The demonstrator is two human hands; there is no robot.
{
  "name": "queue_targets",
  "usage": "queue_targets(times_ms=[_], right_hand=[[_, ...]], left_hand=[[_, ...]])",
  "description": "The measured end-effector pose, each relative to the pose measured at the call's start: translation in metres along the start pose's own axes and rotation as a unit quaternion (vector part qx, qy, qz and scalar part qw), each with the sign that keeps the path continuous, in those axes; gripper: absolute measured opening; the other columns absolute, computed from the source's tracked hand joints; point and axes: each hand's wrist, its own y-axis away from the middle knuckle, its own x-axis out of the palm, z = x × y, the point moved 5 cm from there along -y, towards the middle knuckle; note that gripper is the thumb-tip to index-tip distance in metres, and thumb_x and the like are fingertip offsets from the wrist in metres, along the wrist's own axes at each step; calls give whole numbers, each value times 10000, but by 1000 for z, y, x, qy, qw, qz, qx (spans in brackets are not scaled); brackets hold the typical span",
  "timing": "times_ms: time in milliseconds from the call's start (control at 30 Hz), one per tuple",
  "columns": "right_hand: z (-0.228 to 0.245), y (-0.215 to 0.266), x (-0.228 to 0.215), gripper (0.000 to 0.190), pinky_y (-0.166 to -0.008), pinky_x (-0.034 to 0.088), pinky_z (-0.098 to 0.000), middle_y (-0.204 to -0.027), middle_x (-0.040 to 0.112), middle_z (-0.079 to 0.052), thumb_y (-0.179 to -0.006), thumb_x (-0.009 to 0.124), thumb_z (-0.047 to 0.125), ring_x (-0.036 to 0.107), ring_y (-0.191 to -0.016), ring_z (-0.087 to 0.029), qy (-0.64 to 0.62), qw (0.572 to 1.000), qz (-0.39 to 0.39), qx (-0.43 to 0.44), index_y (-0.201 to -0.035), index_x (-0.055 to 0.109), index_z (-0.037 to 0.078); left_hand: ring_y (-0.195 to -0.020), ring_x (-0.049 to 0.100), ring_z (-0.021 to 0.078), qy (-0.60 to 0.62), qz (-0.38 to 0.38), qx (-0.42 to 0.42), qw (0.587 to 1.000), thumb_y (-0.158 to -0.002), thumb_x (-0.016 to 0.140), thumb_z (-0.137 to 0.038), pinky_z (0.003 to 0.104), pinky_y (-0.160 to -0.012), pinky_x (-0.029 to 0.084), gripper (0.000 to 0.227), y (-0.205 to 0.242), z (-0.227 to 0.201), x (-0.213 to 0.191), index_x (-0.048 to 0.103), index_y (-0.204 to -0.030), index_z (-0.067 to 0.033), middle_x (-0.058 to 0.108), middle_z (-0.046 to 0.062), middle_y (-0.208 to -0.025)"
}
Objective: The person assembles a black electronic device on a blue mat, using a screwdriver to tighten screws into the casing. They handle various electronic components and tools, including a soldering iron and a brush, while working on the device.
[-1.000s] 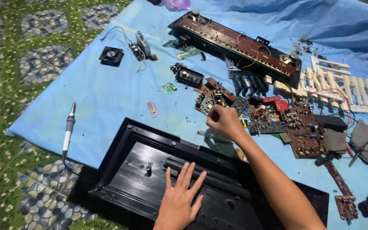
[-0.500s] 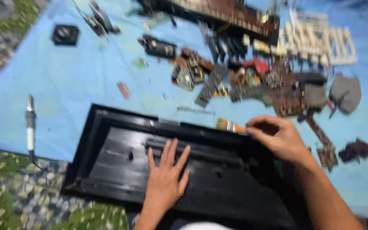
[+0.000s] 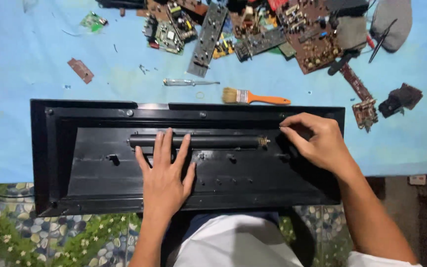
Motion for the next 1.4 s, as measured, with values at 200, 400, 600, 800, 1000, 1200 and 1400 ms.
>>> queue_targets(times_ms=[200,400,600,800,1000,1200,1400], right_hand=[[7,-3,29,143,-800,598,-388,-937,799,-71,-858,756,32,769,-899,-290,-7,998,14,-64,-985,768,96],[33,-19,39,177,-570,511,-273,-927,756,-77,-793,740,-60,654,-651,-171,-27,996,22,-87,-960,715,-9],[39,-33,55,155,-577,529,-277,-921,765,-72,-798,741,-35,668,-630,-186,-26,993,54,-99,-949,738,-2],[41,-39,69,209,-622,556,-319,-1007,779,-94,-798,685,4,703,-683,-237,8,989,134,-63,-998,747,-6],[46,-49,70,194,-552,551,-279,-992,781,-46,-773,707,-1,682,-618,-189,-11,984,171,-57,-957,765,12],[49,-54,70,176,-527,539,-267,-923,785,-33,-768,710,7,669,-593,-163,-16,982,184,-31,-938,758,4],[56,-52,68,187,-499,474,-266,-654,658,-29,-789,742,-6,552,-502,-136,10,991,128,-34,-970,703,17]], left_hand=[[-1512,333,365,6,8,-3,1000,-970,582,-365,733,-1132,171,607,0,-1,1,472,-1554,-239,397,203,-1607],[-1532,297,335,27,54,-38,997,-927,640,-347,706,-1181,181,690,-6,-4,-5,436,-1568,-195,298,172,-1655],[-1519,321,342,31,63,-42,997,-923,642,-355,701,-1180,183,679,-8,-2,-5,456,-1555,-193,317,181,-1642],[-1510,336,336,50,66,-48,995,-914,665,-345,708,-1179,180,661,-11,-1,-8,489,-1530,-180,336,180,-1631],[-1501,356,335,58,68,-52,995,-911,678,-334,704,-1175,186,654,-13,1,-8,498,-1520,-179,359,181,-1618],[-1520,322,318,58,72,-53,994,-927,664,-350,709,-1180,178,659,-8,3,-2,477,-1541,-201,326,168,-1637],[-1531,287,304,55,77,-52,994,-934,644,-353,705,-1173,173,652,-7,4,0,471,-1546,-207,317,167,-1641]])
